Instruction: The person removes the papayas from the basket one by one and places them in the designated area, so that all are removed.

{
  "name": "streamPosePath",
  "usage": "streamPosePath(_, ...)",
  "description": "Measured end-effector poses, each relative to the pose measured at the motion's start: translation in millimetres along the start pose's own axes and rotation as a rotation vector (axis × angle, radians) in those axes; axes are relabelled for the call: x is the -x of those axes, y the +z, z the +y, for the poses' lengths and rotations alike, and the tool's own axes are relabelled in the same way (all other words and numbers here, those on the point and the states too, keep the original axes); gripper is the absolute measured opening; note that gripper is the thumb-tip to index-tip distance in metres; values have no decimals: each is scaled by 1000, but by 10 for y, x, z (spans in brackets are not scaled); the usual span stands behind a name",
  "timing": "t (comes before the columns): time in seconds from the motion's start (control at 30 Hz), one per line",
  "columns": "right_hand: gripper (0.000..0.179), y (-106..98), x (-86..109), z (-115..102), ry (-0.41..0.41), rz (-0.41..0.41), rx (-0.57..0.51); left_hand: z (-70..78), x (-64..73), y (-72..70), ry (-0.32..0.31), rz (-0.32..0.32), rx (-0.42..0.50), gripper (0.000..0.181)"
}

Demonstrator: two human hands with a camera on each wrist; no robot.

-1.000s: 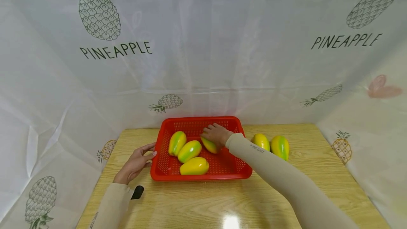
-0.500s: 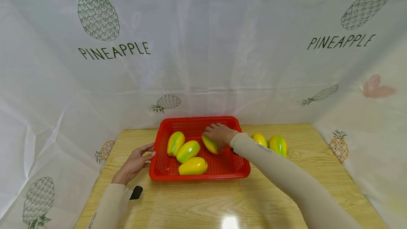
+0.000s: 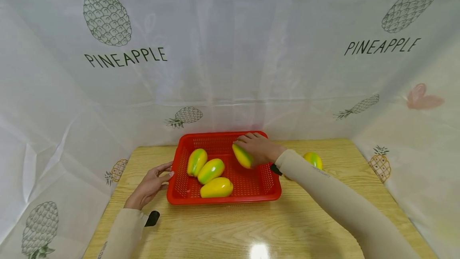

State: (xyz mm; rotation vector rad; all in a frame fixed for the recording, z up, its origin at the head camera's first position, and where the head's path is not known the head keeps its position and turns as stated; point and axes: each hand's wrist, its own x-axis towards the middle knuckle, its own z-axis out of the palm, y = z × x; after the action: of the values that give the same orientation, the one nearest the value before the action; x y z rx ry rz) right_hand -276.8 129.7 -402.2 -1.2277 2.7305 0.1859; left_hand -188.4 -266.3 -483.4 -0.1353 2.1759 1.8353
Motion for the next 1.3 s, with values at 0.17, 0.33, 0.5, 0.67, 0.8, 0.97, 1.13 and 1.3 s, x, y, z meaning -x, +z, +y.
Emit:
streamPosePath(0.17, 93, 11, 102, 38, 5, 28, -9, -11, -2, -12, 2, 2, 2, 56)
streamPosePath(0.33, 98, 15, 201, 79, -1, 84, -58, -8, -1, -13, 3, -1, 9, 56)
streamPosePath(0.5, 98, 1, 297, 110, 4, 142, -84, -7, 0, -11, 2, 2, 10, 56)
streamPosePath(0.67, 98, -31, 398, 130, 13, 184, -75, -8, 3, -7, 1, 5, 12, 56)
streamPosePath(0.8, 97, -37, 463, 154, 31, 200, -74, -14, -5, -6, -2, 6, 14, 56)
streamPosePath(0.97, 96, -24, 533, 185, 45, 219, -96, -11, -3, -3, -1, 6, 12, 57)
streamPosePath(1.13, 95, -25, 630, 215, 50, 268, -108, -9, 5, -3, 6, 0, 13, 58)
streamPosePath(1.3, 100, 4, 719, 294, 55, 302, -125, -12, -3, 2, -6, 9, 21, 57)
